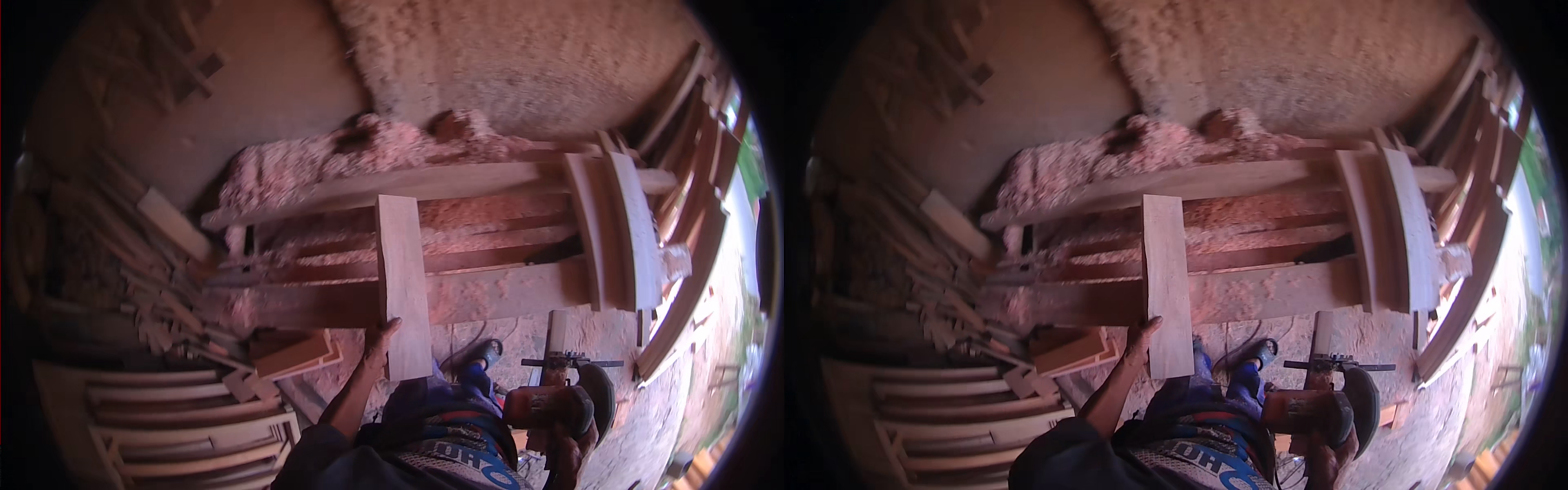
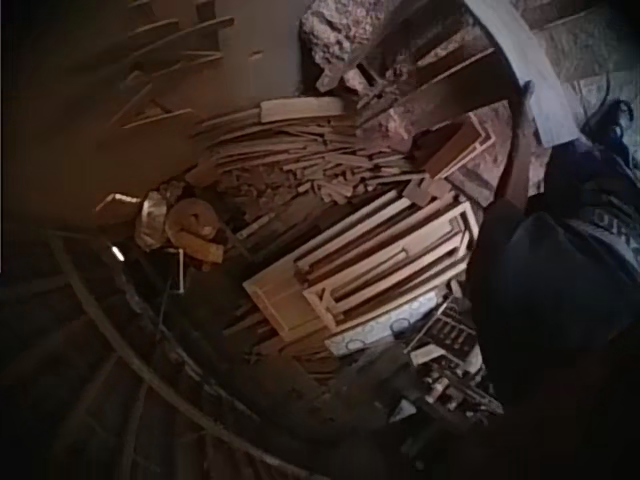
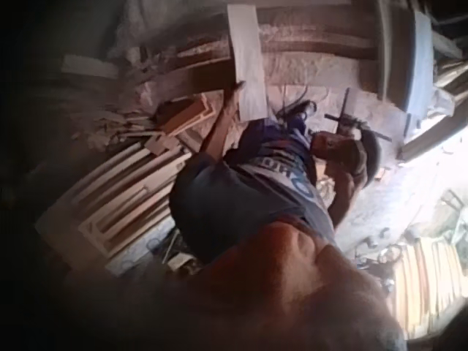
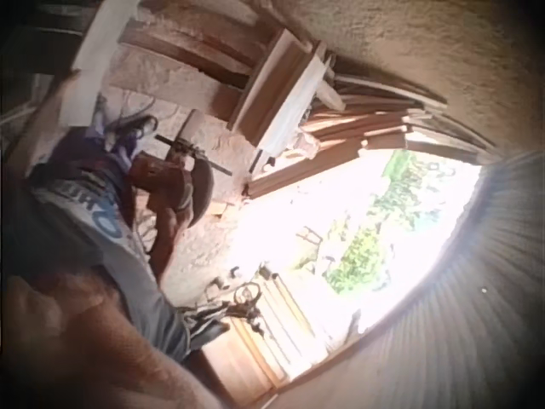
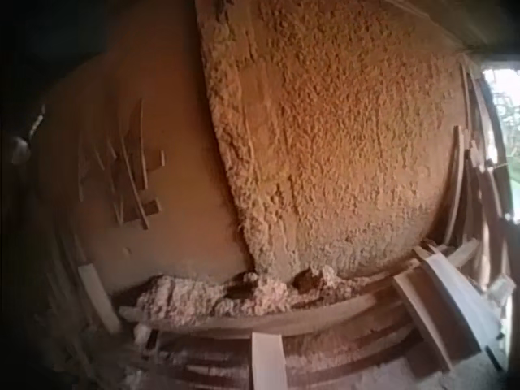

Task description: The person uses a handheld circular saw to cut a long wooden plank into shorter pieces. They repeatedly position the plank, make cuts, and move the cut pieces aside. The work area is covered in sawdust, and additional wood pieces are stacked nearby.

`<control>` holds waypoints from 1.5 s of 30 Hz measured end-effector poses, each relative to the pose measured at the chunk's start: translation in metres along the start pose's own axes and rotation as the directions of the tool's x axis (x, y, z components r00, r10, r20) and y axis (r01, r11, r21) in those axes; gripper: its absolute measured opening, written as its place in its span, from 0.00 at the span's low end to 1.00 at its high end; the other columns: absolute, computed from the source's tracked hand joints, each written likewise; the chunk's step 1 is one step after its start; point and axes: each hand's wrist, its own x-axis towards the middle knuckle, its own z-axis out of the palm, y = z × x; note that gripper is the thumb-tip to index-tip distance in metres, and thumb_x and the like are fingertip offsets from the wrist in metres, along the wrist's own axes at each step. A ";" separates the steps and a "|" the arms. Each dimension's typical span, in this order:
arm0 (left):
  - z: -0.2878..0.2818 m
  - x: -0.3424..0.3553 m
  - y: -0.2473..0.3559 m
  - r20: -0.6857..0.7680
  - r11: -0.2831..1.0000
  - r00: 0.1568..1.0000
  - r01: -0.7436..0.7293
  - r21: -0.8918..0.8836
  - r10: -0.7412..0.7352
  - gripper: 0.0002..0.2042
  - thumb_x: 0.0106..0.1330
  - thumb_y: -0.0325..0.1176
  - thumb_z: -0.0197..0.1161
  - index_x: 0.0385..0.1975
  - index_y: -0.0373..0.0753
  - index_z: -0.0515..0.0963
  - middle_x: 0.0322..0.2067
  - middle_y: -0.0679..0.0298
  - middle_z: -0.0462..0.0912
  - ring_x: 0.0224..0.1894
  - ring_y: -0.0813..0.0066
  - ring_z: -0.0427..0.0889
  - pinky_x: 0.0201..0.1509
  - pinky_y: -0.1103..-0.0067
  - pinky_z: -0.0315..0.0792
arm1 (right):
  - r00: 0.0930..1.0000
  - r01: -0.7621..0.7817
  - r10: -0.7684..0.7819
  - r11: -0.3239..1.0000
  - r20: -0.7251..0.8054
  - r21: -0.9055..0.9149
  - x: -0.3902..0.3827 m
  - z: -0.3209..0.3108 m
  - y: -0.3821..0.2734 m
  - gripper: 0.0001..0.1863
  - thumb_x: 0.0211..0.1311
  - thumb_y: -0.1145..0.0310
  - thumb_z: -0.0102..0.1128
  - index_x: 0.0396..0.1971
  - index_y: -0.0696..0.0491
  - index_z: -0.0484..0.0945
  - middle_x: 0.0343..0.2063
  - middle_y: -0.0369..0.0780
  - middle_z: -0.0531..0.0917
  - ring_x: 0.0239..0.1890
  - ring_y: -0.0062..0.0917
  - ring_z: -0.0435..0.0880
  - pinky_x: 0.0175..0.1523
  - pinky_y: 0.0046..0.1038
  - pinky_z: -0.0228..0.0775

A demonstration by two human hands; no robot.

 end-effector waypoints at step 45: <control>-0.033 0.060 0.039 -0.951 0.976 0.227 -0.109 0.189 0.210 0.49 0.53 0.45 0.77 0.72 0.34 0.56 0.60 0.45 0.75 0.60 0.46 0.79 0.64 0.62 0.75 | 0.240 0.819 0.009 0.535 0.971 -0.207 0.192 0.229 -0.140 0.30 0.51 0.70 0.71 0.57 0.58 0.80 0.40 0.45 0.88 0.41 0.29 0.87 0.47 0.32 0.78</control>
